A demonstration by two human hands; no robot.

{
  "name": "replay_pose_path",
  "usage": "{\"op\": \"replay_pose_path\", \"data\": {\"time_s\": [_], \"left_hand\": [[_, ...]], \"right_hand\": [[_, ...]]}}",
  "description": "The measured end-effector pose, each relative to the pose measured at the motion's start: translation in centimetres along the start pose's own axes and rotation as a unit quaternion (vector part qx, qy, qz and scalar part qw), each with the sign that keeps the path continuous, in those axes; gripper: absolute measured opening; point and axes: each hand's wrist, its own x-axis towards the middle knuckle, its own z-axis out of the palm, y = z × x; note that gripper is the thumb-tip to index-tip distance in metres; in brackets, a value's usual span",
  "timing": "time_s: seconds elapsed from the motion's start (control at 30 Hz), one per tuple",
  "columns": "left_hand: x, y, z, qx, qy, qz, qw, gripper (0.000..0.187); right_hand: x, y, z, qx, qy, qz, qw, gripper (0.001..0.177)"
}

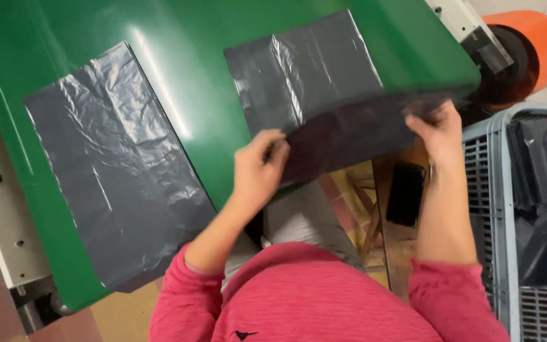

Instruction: Manually folding black plastic bags into uniform rectangular shapes and placing them into a collection crate.

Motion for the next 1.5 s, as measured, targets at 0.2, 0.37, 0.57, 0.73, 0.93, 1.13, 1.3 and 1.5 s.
{"op": "replay_pose_path", "data": {"time_s": [0.2, 0.37, 0.57, 0.73, 0.93, 1.13, 1.3, 1.5], "left_hand": [[13.5, -13.2, -1.0, 0.085, 0.121, -0.062, 0.987, 0.029], [16.6, -24.0, 0.7, 0.243, 0.1, -0.089, 0.961, 0.033], [17.2, -22.3, 0.7, 0.258, 0.061, -0.171, 0.949, 0.034], [14.8, -14.0, 0.4, 0.324, 0.139, -0.001, 0.936, 0.047], [11.3, -15.6, 6.5, -0.158, -0.022, -0.183, 0.97, 0.056], [8.5, -15.7, 1.6, -0.604, 0.047, -0.369, 0.705, 0.091], [3.6, -18.1, -0.1, -0.558, 0.006, -0.318, 0.767, 0.088], [3.4, -11.5, 0.3, 0.019, 0.131, -0.217, 0.967, 0.06]], "right_hand": [[13.8, 0.4, 7.7, -0.096, -0.034, -0.098, 0.99, 0.057], [18.6, 2.4, 11.0, -0.44, -0.025, 0.05, 0.896, 0.056], [25.2, 2.7, 15.0, -0.548, -0.085, -0.259, 0.791, 0.06], [28.5, 2.7, 19.2, -0.588, -0.245, -0.149, 0.757, 0.075], [27.1, 2.2, 18.9, -0.63, -0.224, -0.156, 0.727, 0.043], [12.5, -4.8, 13.6, -0.468, -0.085, -0.378, 0.794, 0.022], [4.3, -2.6, 9.4, -0.489, -0.091, -0.319, 0.807, 0.024], [2.5, -6.5, 10.1, -0.526, -0.136, -0.293, 0.787, 0.017]]}}
